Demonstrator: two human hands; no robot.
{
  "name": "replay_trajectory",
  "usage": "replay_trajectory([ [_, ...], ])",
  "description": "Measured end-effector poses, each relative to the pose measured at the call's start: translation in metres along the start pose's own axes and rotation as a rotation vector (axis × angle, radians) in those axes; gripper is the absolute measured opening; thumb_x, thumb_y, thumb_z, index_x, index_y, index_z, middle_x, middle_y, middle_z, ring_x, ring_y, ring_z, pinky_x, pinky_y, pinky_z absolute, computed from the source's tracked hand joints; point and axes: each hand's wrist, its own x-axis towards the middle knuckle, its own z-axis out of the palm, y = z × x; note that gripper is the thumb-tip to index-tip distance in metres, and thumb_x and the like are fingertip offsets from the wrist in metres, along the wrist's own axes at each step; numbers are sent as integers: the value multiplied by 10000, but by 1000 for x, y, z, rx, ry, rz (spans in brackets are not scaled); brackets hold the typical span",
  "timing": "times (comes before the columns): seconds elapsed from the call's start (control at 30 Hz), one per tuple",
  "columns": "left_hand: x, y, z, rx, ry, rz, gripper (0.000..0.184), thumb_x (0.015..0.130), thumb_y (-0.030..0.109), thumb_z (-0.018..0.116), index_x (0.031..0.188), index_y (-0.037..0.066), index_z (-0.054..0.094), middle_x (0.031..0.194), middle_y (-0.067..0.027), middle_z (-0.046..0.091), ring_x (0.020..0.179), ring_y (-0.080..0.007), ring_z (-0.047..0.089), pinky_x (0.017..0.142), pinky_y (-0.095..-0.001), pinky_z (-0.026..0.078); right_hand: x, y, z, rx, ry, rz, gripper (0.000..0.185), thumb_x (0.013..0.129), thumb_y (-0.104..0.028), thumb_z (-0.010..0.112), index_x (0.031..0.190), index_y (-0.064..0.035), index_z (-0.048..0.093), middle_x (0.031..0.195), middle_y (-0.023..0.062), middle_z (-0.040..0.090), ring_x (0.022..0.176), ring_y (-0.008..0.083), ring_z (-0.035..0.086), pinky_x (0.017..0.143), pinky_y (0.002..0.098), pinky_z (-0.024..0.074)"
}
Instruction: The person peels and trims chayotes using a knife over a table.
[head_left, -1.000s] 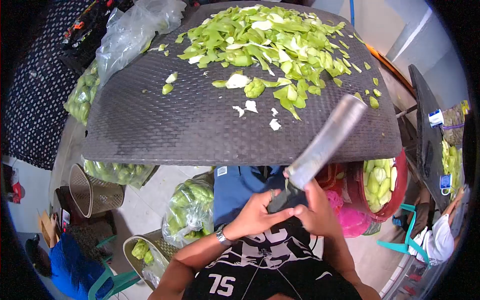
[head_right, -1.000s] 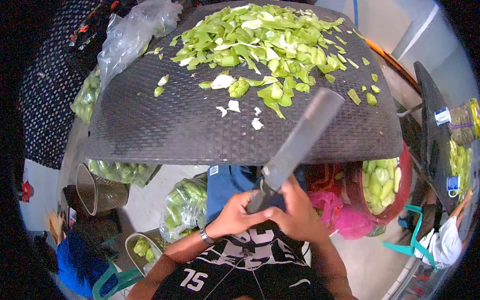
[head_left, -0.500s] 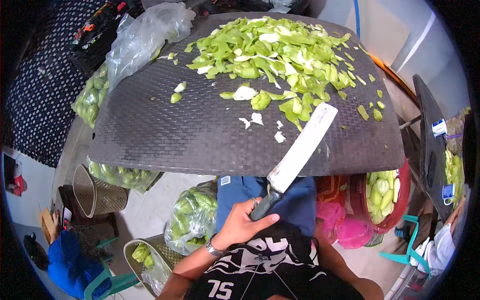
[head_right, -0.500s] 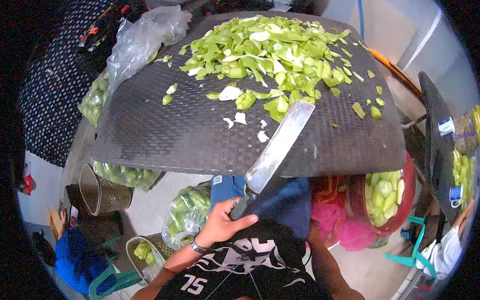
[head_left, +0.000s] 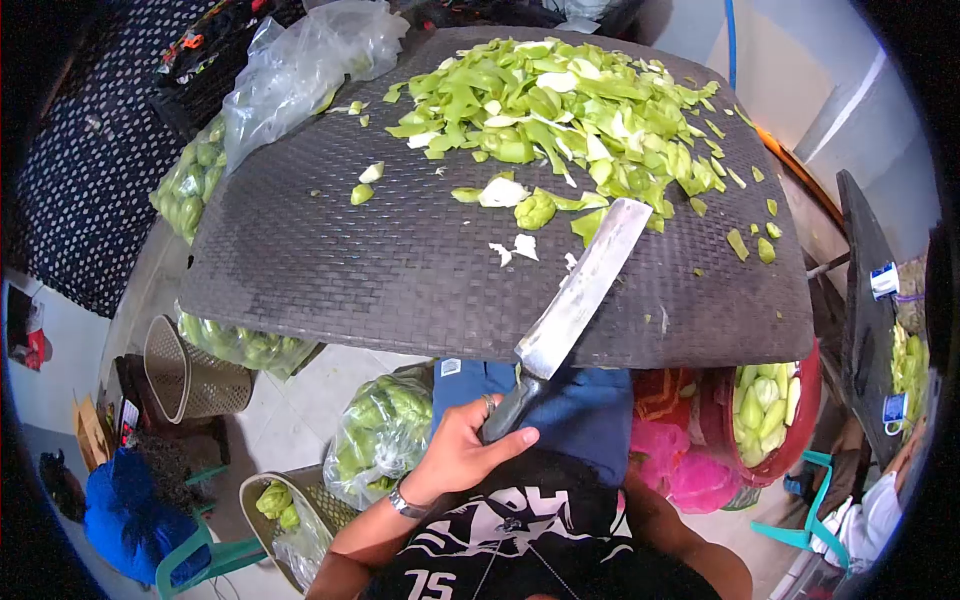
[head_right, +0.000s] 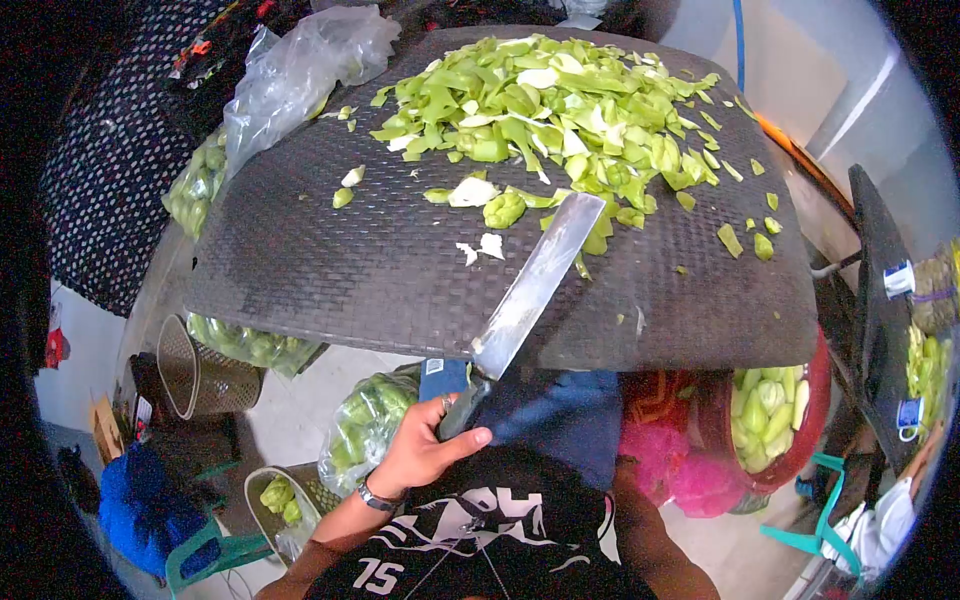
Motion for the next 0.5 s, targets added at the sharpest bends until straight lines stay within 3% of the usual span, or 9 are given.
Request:
replay_trajectory([
  [0.13,10,17,-5,-226,-118,-211,292,937,231,811,818,71,599,722,58,536,657,-37,473,580,-253,379,-16,6,-12,-2,10,2,771,880,-487,699,1409,28,476,1229,359,652,1170,498,642,990,551,516],
  [0.23,20,14,-2,-458,-262,-150,255,934,174,802,823,74,595,753,28,574,666,-57,529,585,-244,398,-65,29,-43,89,18,11,814,871,-492,714,1442,27,454,1242,359,648,1180,499,637,999,548,512],
  [0.33,34,6,14,-540,-324,37,212,918,83,784,840,56,589,824,-15,608,755,-95,575,677,-256,442,-133,20,-136,390,21,23,779,844,-480,760,1410,-4,511,1213,349,664,1159,495,649,985,547,516],
  [0.37,38,4,16,-484,-329,119,140,908,17,757,892,36,619,973,-70,645,945,-149,618,831,-310,485,-154,13,-165,308,54,62,762,845,-467,768,1391,4,521,1218,354,658,1159,497,647,973,540,522],
  [0.4,41,7,22,-496,-324,134,128,899,17,757,914,29,631,1013,-89,657,996,-172,625,869,-326,491,-171,5,-193,224,86,98,746,845,-455,777,1372,12,531,1223,359,652,1160,499,645,961,533,527],
  [0.47,42,11,32,-522,-314,157,131,879,17,758,958,16,654,1092,-127,681,1098,-219,637,946,-359,502,-196,-13,-250,302,138,-4,646,939,-414,728,1358,37,531,1214,266,690,1048,409,714,847,483,592],
  [0.5,45,0,32,-515,-407,151,297,888,10,748,1174,-1,667,1309,-137,635,1303,-251,563,1070,-387,459,-206,-27,-262,505,177,-122,594,965,-386,700,1349,37,536,1190,245,695,1013,365,720,802,454,599],
])
